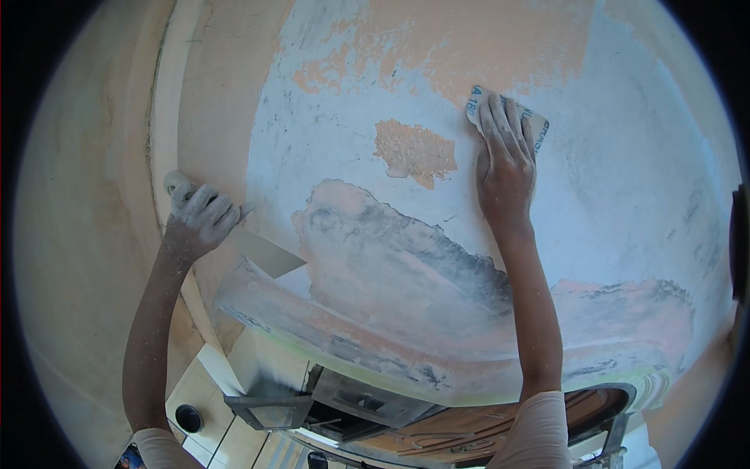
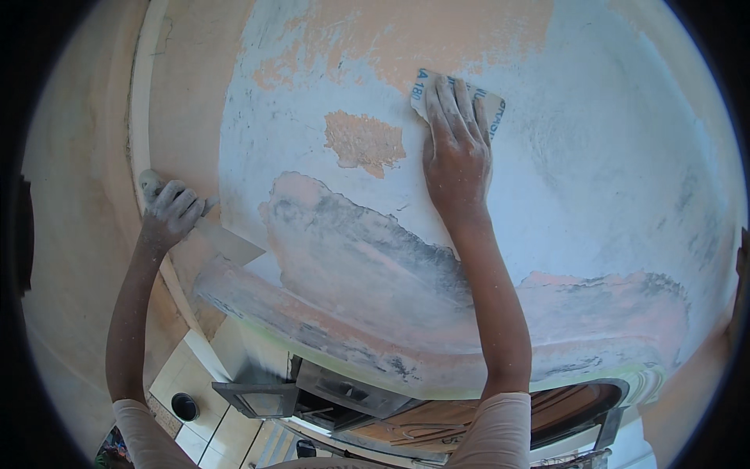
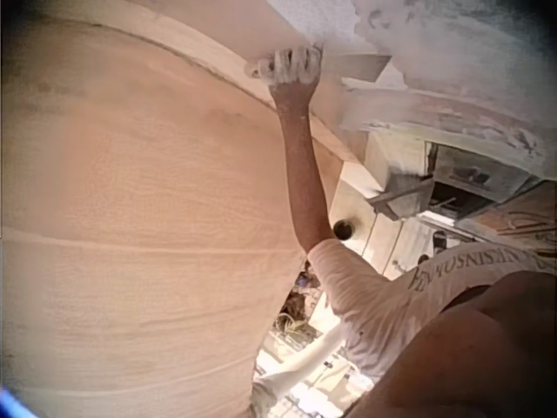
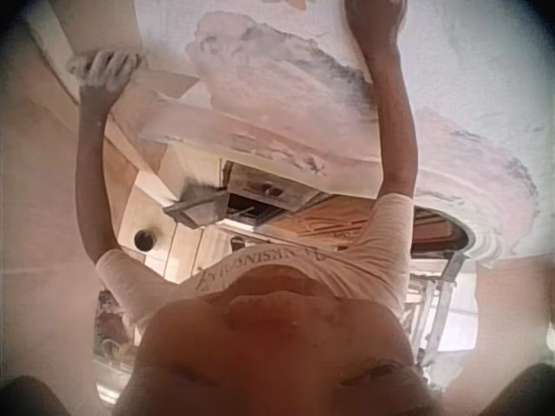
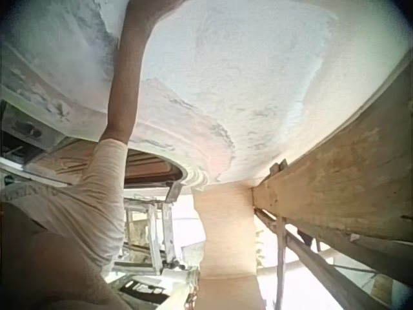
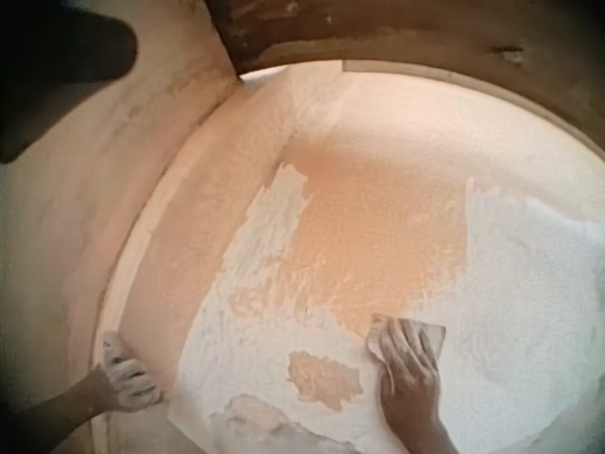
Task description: The person scrapes and sands a curved wall surface to remove old plaster or paint, using a scraper and sandpaper.
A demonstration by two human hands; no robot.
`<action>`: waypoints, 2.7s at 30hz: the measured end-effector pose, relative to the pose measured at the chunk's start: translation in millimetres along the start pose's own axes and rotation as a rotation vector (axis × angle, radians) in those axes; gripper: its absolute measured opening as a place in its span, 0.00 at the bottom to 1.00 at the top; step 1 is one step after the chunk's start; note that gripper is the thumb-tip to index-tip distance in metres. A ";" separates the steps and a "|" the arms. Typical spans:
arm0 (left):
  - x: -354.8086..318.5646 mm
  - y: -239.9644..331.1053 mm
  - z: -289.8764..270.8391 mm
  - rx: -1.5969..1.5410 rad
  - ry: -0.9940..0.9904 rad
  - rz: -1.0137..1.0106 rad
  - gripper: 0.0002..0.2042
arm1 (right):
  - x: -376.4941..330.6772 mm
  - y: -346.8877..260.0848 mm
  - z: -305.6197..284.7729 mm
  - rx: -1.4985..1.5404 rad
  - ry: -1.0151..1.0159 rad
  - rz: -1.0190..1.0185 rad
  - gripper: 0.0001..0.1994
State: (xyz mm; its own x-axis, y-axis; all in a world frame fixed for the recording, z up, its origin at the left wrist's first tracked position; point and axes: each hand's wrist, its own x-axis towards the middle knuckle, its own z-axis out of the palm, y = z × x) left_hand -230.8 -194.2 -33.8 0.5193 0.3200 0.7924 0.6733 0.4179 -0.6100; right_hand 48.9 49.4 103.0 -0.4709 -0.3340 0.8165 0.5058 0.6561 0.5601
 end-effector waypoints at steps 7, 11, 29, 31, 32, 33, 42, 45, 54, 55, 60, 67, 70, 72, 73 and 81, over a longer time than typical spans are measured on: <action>2.2 -3.9 -1.0 0.097 -0.075 -0.080 0.10 | -51.1 -22.9 9.5 0.075 -0.134 -0.095 0.20; 10.4 0.5 4.3 0.152 -0.061 -0.115 0.09 | 11.9 -62.2 26.8 0.017 -0.056 -0.058 0.20; 8.0 -0.1 8.1 0.155 -0.106 -0.129 0.08 | 11.3 -81.4 35.5 0.057 -0.037 0.023 0.20; 4.9 -2.8 -2.7 0.169 -0.140 -0.125 0.08 | -36.7 -112.1 43.6 0.371 -0.188 -0.163 0.19; 3.2 -6.1 -7.8 0.168 -0.139 -0.124 0.07 | -65.5 -110.9 34.3 0.381 -0.260 -0.160 0.18; 3.1 -8.0 -8.5 0.170 -0.131 -0.124 0.07 | -69.3 -89.7 26.0 0.388 -0.254 -0.161 0.18; 8.5 -6.3 -3.7 0.209 -0.084 -0.124 0.14 | -85.5 -110.0 31.7 0.334 -0.174 0.049 0.21; 8.7 -3.1 1.2 0.216 -0.094 -0.113 0.14 | -76.0 -31.6 9.2 0.008 -0.021 0.203 0.23; 11.8 -2.4 0.4 0.196 -0.085 -0.104 0.14 | -94.4 -38.4 -2.7 0.071 -0.092 0.178 0.20; 14.0 -1.5 3.0 0.194 -0.076 -0.104 0.14 | -68.7 -41.1 4.1 0.066 -0.037 0.203 0.21; 13.2 -5.3 -6.4 0.194 -0.079 -0.114 0.14 | -99.7 -66.5 -0.7 0.152 -0.164 0.137 0.22; 22.5 4.6 8.6 0.192 -0.023 -0.130 0.14 | -29.6 -48.4 5.9 0.139 0.041 0.231 0.20; 15.7 -5.1 -0.4 0.203 -0.037 -0.106 0.14 | -118.0 -81.4 3.0 0.246 -0.222 0.094 0.20; 8.8 -3.9 0.2 0.215 -0.077 -0.115 0.14 | -124.7 -31.8 -17.8 0.045 -0.065 0.293 0.20; 12.4 -4.1 -0.3 0.223 -0.061 -0.105 0.14 | -97.2 -24.1 -15.3 0.036 -0.048 0.301 0.20; 13.9 -4.5 -4.7 0.208 -0.091 -0.110 0.15 | -73.6 -30.7 1.9 0.111 -0.038 0.137 0.21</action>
State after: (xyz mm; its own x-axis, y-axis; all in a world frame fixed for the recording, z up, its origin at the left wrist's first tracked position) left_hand -224.2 -195.7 -20.0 0.3930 0.3339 0.8568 0.5955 0.6175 -0.5138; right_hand 66.7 55.1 25.4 -0.4312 -0.2116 0.8771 0.4856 0.7649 0.4233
